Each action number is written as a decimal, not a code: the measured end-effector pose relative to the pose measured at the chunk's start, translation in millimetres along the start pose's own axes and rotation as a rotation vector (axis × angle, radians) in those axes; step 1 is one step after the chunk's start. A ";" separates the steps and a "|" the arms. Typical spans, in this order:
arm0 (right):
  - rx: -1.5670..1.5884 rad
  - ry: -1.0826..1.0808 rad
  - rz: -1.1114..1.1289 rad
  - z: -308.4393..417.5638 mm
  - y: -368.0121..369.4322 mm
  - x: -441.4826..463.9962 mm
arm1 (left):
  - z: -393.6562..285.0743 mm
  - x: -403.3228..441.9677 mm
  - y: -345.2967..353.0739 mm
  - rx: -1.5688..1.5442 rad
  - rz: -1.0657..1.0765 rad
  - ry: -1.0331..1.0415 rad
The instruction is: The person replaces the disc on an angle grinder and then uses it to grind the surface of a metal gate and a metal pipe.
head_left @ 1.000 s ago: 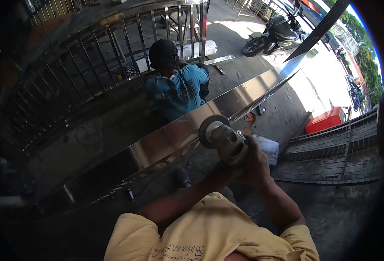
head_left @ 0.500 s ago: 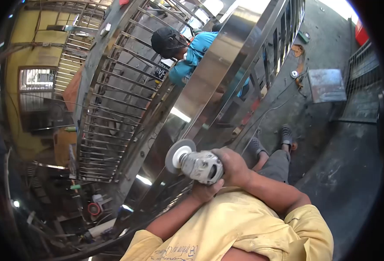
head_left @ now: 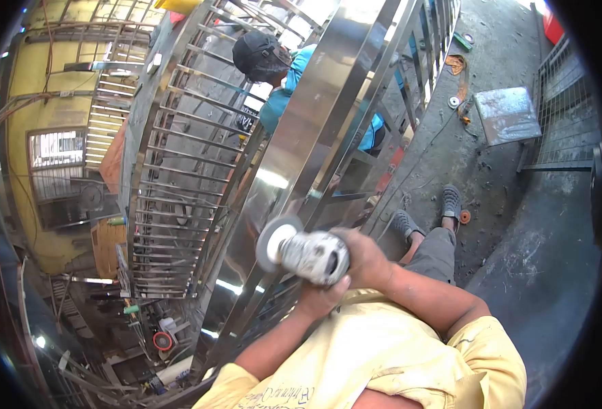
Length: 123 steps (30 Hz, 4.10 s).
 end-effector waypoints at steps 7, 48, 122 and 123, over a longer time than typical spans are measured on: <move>-0.155 -0.197 -0.131 -19.8 1.0 -16.3 | -11.7 7.5 2.4 -0.040 0.002 -0.029; 0.444 0.320 -0.086 91.4 -120.9 24.0 | -115.7 -18.8 107.4 -0.723 0.461 0.169; 0.789 0.429 -0.234 -65.8 -585.9 224.7 | -518.2 362.7 165.3 0.133 0.443 0.196; 0.809 0.436 -0.240 -67.9 -597.6 235.4 | -525.8 375.9 175.3 0.135 0.459 0.166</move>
Point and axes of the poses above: each hand's wrist, its own x-axis towards the middle knuckle, its own y-axis out of the palm, z = x × y, the point moved 6 cm from there along x, towards the middle knuckle, and after that the axes turned 12 degrees about -y, right-handed, at the moved point
